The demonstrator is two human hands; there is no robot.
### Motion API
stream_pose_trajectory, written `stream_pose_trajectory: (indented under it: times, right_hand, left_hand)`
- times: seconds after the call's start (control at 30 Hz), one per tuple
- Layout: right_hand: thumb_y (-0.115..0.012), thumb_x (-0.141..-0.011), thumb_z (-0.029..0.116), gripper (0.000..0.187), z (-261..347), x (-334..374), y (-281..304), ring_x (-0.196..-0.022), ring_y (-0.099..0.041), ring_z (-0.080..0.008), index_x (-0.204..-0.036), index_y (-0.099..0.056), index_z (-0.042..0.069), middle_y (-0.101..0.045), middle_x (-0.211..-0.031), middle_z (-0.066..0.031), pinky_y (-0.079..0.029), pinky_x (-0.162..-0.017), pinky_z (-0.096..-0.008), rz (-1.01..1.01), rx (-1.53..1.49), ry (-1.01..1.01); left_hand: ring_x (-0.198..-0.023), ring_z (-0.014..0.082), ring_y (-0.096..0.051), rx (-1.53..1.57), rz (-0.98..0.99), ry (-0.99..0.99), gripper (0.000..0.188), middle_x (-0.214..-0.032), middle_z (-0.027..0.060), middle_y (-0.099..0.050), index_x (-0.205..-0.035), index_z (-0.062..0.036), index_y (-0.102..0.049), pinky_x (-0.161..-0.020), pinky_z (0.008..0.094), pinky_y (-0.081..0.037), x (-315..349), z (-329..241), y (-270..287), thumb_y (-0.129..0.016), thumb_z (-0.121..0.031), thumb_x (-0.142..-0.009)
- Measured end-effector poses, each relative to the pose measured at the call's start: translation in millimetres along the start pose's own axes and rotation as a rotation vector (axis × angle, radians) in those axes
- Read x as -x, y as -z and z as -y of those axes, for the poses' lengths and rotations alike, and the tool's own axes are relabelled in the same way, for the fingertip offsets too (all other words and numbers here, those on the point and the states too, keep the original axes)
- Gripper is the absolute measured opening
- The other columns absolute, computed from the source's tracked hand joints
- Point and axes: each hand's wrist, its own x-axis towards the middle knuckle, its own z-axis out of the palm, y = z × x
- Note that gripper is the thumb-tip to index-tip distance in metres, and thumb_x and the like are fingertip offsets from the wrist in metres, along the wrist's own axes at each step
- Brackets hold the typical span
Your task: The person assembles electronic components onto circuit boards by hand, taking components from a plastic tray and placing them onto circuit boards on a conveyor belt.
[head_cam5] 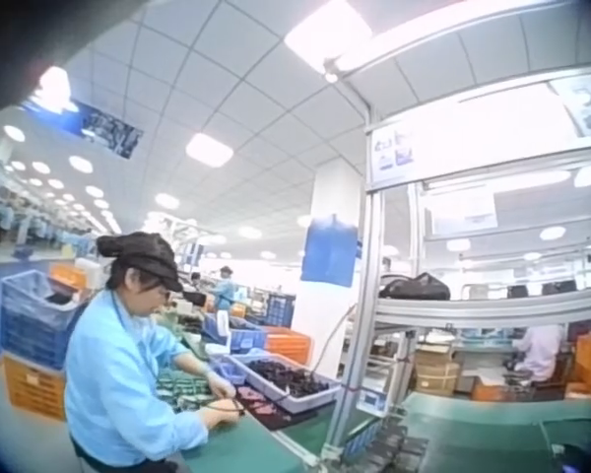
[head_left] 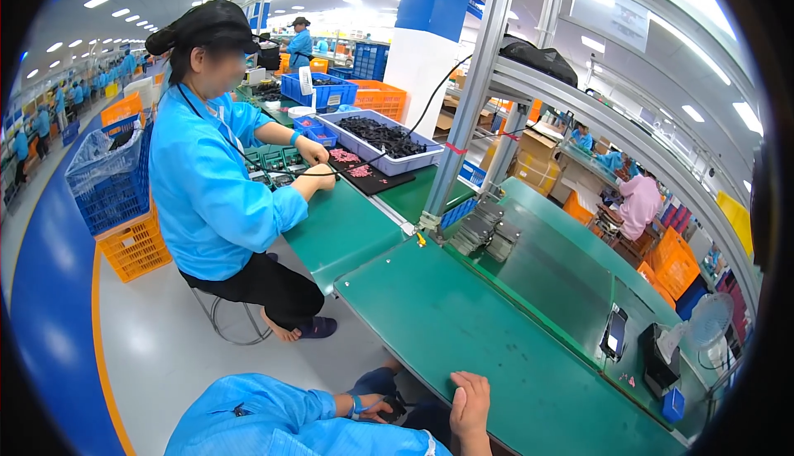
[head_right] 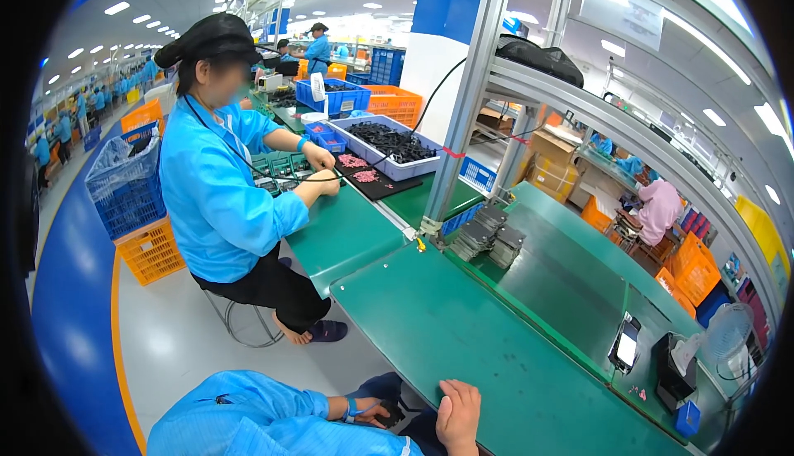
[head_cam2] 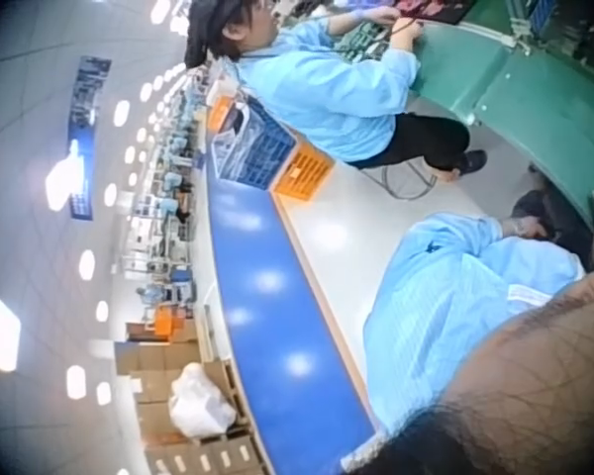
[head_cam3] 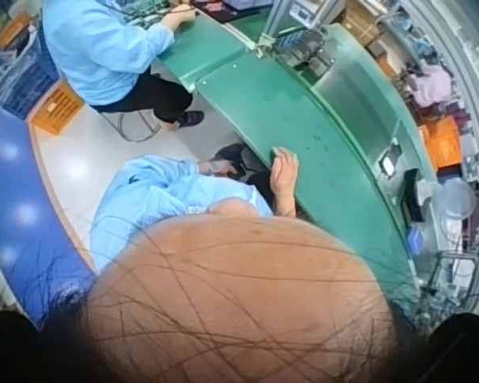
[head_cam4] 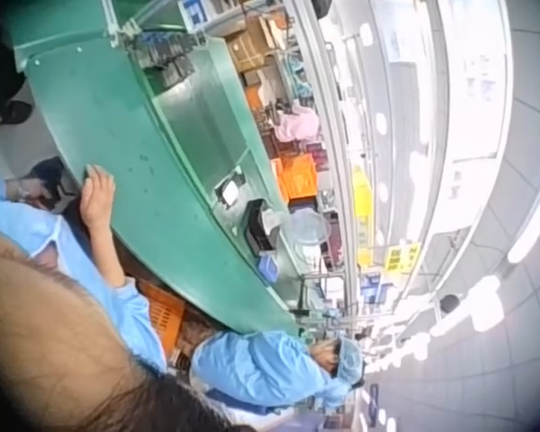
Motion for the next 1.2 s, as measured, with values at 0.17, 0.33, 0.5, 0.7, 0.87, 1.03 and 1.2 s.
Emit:
stream_pose_trajectory:
  times: [0.17, 0.33, 0.5, 0.7, 0.87, 1.03, 1.2]
  right_hand:
    - [-0.048, -0.086, 0.014, 0.027, -5, 1, 2, -0.096, -0.055, -0.0329, -0.106, -0.062, 0.001, -0.061, -0.103, -0.0142, -0.041, -0.084, -0.0423, 0.009, 0.015, 0.003]
    - [-0.051, -0.081, 0.011, 0.035, -7, 3, -1, -0.094, -0.054, -0.0337, -0.114, -0.058, 0.001, -0.06, -0.104, -0.0154, -0.041, -0.083, -0.0428, 0.021, 0.052, -0.006]
    - [-0.058, -0.076, 0.005, 0.037, -5, 2, -5, -0.094, -0.054, -0.0332, -0.112, -0.056, 0.001, -0.059, -0.102, -0.0154, -0.042, -0.082, -0.0424, 0.003, 0.113, 0.001]
    - [-0.064, -0.076, 0.013, 0.028, -3, -1, -5, -0.094, -0.054, -0.0308, -0.102, -0.061, 0.004, -0.06, -0.1, -0.0115, -0.042, -0.081, -0.0411, 0.025, 0.129, 0.027]
    - [-0.066, -0.076, 0.015, 0.023, -2, -2, -7, -0.094, -0.055, -0.0298, -0.096, -0.063, 0.005, -0.06, -0.099, -0.01, -0.042, -0.081, -0.0408, 0.015, 0.123, 0.03]
    - [-0.066, -0.075, 0.014, 0.021, -2, 2, -3, -0.094, -0.055, -0.0297, -0.094, -0.063, 0.005, -0.06, -0.098, -0.0099, -0.042, -0.081, -0.0407, 0.006, 0.134, 0.03]
    - [-0.066, -0.073, 0.008, 0.018, -1, 2, -3, -0.09, -0.056, -0.0303, -0.09, -0.063, 0.005, -0.06, -0.095, -0.0105, -0.044, -0.081, -0.0407, -0.013, 0.14, 0.029]
  left_hand:
    - [-0.097, 0.0236, -0.06, -0.15, -0.076, 0.07, 0.036, -0.116, 0.0097, -0.059, -0.127, 0.0008, -0.049, -0.085, 0.0377, -0.055, -2, -4, -8, -0.052, -0.008, -0.091]
    - [-0.098, 0.0238, -0.059, -0.177, -0.055, 0.006, 0.035, -0.118, 0.0102, -0.057, -0.124, 0.0005, -0.051, -0.083, 0.0385, -0.056, 5, -2, -12, -0.052, -0.007, -0.09]
    - [-0.103, 0.0245, -0.056, -0.151, -0.031, -0.017, 0.037, -0.119, 0.0102, -0.056, -0.126, -0.0006, -0.05, -0.085, 0.0389, -0.056, -3, 2, -1, -0.053, -0.006, -0.09]
    - [-0.111, 0.0254, -0.051, -0.167, -0.042, -0.049, 0.039, -0.124, 0.0114, -0.052, -0.127, 0.0009, -0.048, -0.085, 0.0384, -0.057, -4, -1, 2, -0.054, -0.005, -0.089]
    - [-0.11, 0.0253, -0.051, -0.165, -0.043, -0.065, 0.039, -0.124, 0.0118, -0.052, -0.128, 0.002, -0.047, -0.083, 0.0371, -0.057, 0, 0, 3, -0.054, -0.005, -0.09]
    - [-0.108, 0.025, -0.053, -0.133, -0.024, -0.023, 0.04, -0.126, 0.0114, -0.051, -0.129, 0.002, -0.047, -0.083, 0.0357, -0.057, 5, -2, -9, -0.053, -0.005, -0.09]
    - [-0.1, 0.0229, -0.057, -0.106, -0.043, -0.043, 0.037, -0.123, 0.009, -0.053, -0.128, -0.0001, -0.048, -0.078, 0.0336, -0.058, 3, 3, -9, -0.053, -0.006, -0.091]
